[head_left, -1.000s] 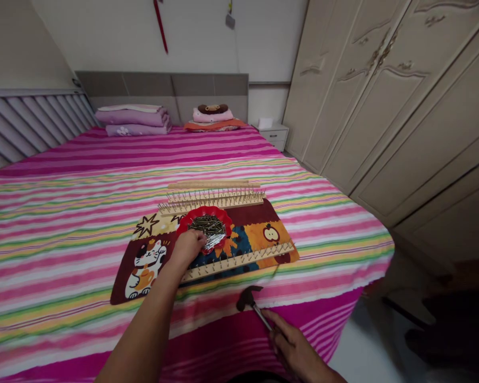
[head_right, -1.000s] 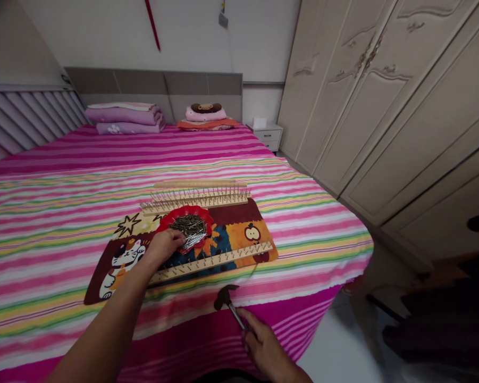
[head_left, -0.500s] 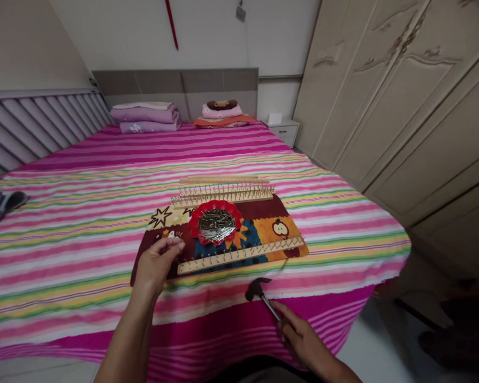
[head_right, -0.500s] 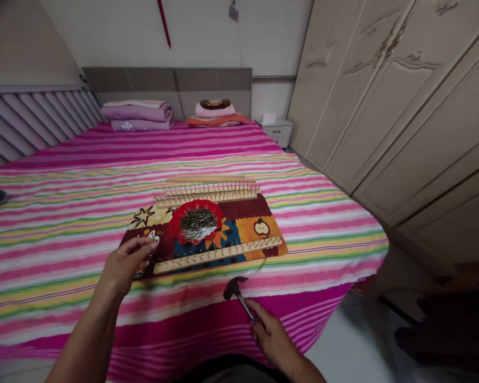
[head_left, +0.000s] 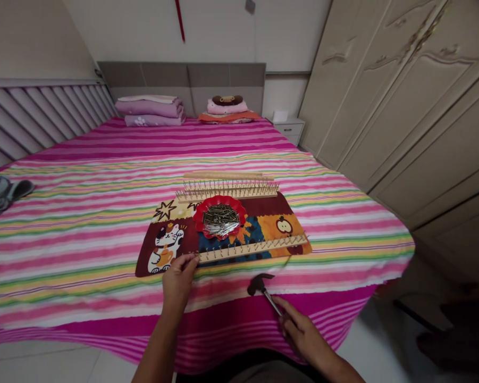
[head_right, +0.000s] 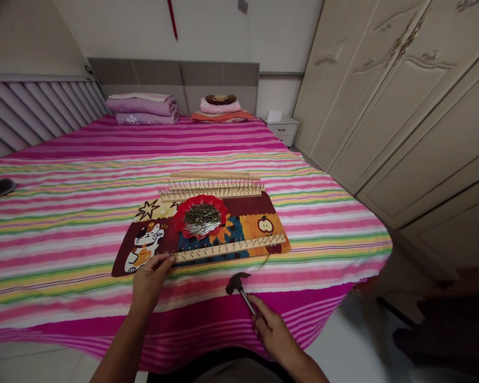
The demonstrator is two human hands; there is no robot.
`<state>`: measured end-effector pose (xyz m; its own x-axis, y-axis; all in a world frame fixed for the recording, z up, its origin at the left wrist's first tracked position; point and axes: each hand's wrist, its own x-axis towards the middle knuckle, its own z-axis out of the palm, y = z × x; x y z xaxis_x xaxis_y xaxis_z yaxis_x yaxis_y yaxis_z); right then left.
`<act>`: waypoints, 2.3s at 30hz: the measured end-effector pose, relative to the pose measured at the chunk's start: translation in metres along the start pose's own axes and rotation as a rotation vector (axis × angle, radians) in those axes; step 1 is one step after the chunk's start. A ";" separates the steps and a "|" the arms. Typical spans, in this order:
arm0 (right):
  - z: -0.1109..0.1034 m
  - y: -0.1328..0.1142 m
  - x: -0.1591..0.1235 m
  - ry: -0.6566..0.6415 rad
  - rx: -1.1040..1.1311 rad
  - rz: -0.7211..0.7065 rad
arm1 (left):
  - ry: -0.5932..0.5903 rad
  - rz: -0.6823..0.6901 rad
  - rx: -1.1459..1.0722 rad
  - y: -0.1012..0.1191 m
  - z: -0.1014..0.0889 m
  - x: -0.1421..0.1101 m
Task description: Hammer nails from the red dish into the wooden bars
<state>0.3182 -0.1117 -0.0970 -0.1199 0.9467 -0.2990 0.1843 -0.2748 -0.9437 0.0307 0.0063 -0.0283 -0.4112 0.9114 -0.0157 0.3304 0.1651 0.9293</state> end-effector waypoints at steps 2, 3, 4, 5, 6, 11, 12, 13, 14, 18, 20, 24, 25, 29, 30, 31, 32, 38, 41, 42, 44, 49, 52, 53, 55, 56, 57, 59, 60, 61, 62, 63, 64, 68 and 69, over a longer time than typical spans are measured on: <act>0.000 0.000 0.000 -0.002 0.003 -0.005 | 0.010 0.014 0.012 -0.001 0.001 0.000; 0.000 -0.001 -0.001 -0.003 0.004 -0.007 | 0.010 0.014 0.020 -0.001 0.001 0.000; 0.000 -0.001 -0.001 -0.004 0.005 -0.008 | 0.008 0.012 0.029 -0.002 0.002 0.000; 0.000 -0.001 -0.002 -0.006 0.006 -0.007 | 0.006 0.010 0.039 -0.002 0.002 -0.001; 0.000 -0.002 -0.002 -0.007 0.005 -0.006 | 0.006 0.011 0.049 -0.002 0.002 -0.001; 0.001 -0.001 -0.003 -0.010 -0.018 -0.018 | 0.028 0.081 0.070 -0.003 0.003 -0.001; 0.000 -0.002 -0.003 -0.012 -0.030 -0.021 | 0.030 0.098 0.083 -0.004 0.003 -0.001; -0.001 -0.003 -0.004 -0.015 -0.045 -0.025 | 0.032 0.114 0.101 -0.005 0.004 -0.001; -0.001 -0.006 -0.005 -0.020 -0.061 -0.031 | 0.034 0.129 0.122 -0.006 0.004 -0.001; -0.002 -0.034 -0.014 -0.073 -0.137 -0.101 | 0.037 0.216 0.181 -0.011 0.006 -0.002; 0.003 -0.057 -0.018 -0.126 -0.207 -0.161 | 0.035 0.269 0.191 -0.013 0.008 -0.004; 0.022 -0.107 -0.011 -0.149 -0.221 -0.295 | 0.047 0.330 0.227 -0.018 0.010 -0.006; 0.028 -0.118 -0.007 -0.147 -0.218 -0.341 | 0.050 0.343 0.234 -0.020 0.010 -0.006; 0.048 -0.150 0.014 -0.139 -0.255 -0.513 | 0.064 0.400 0.220 -0.024 0.011 -0.006; 0.052 -0.155 0.020 -0.140 -0.275 -0.553 | 0.066 0.410 0.219 -0.024 0.011 -0.006; 0.056 -0.159 0.024 -0.144 -0.297 -0.584 | 0.067 0.417 0.222 -0.024 0.011 -0.007; 0.059 -0.162 0.028 -0.151 -0.323 -0.600 | 0.068 0.420 0.229 -0.024 0.011 -0.007; 0.063 -0.171 0.032 -0.214 -0.397 -0.541 | 0.065 0.417 0.236 -0.023 0.011 -0.008; 0.051 -0.165 0.018 -0.218 -0.337 -0.542 | 0.050 0.400 0.235 -0.024 0.011 -0.006; 0.045 -0.159 0.013 -0.236 -0.330 -0.521 | 0.047 0.395 0.237 -0.024 0.012 -0.005; 0.032 -0.143 0.004 -0.247 -0.340 -0.422 | 0.042 0.390 0.242 -0.025 0.011 -0.003; 0.000 -0.080 -0.006 -0.244 -0.300 -0.232 | 0.078 0.401 0.292 -0.019 0.000 -0.008; -0.009 -0.041 -0.007 -0.159 -0.212 -0.113 | 0.167 0.456 0.371 0.000 -0.008 -0.013; -0.010 -0.031 -0.006 -0.129 -0.172 -0.073 | 0.185 0.483 0.397 0.009 -0.008 -0.013; -0.010 -0.014 -0.006 -0.106 -0.062 0.016 | 0.159 0.531 0.457 0.029 -0.005 -0.005; -0.009 -0.009 -0.005 -0.102 -0.010 0.046 | 0.117 0.546 0.504 0.038 0.000 0.001; -0.008 -0.005 -0.005 -0.100 0.030 0.066 | 0.068 0.550 0.563 0.048 0.005 0.010; -0.007 -0.004 -0.005 -0.093 0.068 0.074 | -0.049 0.531 0.703 0.063 0.020 0.028; -0.006 -0.004 -0.005 -0.087 0.072 0.071 | -0.119 0.526 0.782 0.069 0.028 0.038; -0.006 -0.006 -0.005 -0.082 0.074 0.069 | -0.182 0.514 0.858 0.074 0.036 0.046; -0.005 -0.007 -0.005 -0.078 0.078 0.071 | -0.233 0.493 0.927 0.078 0.044 0.053; -0.005 -0.008 -0.005 -0.075 0.082 0.075 | -0.275 0.467 0.981 0.081 0.051 0.059; -0.005 -0.009 -0.005 -0.072 0.085 0.081 | -0.311 0.442 1.015 0.083 0.058 0.064; -0.004 -0.007 -0.005 -0.057 0.095 0.112 | -0.411 0.399 1.015 0.086 0.077 0.071; -0.004 -0.007 -0.004 -0.055 0.096 0.120 | -0.420 0.398 1.006 0.085 0.079 0.071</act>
<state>0.3212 -0.1134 -0.0889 -0.1561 0.8964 -0.4148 0.1067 -0.4022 -0.9093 0.0971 0.1150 0.0206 0.1259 0.9884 -0.0845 0.9765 -0.1085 0.1860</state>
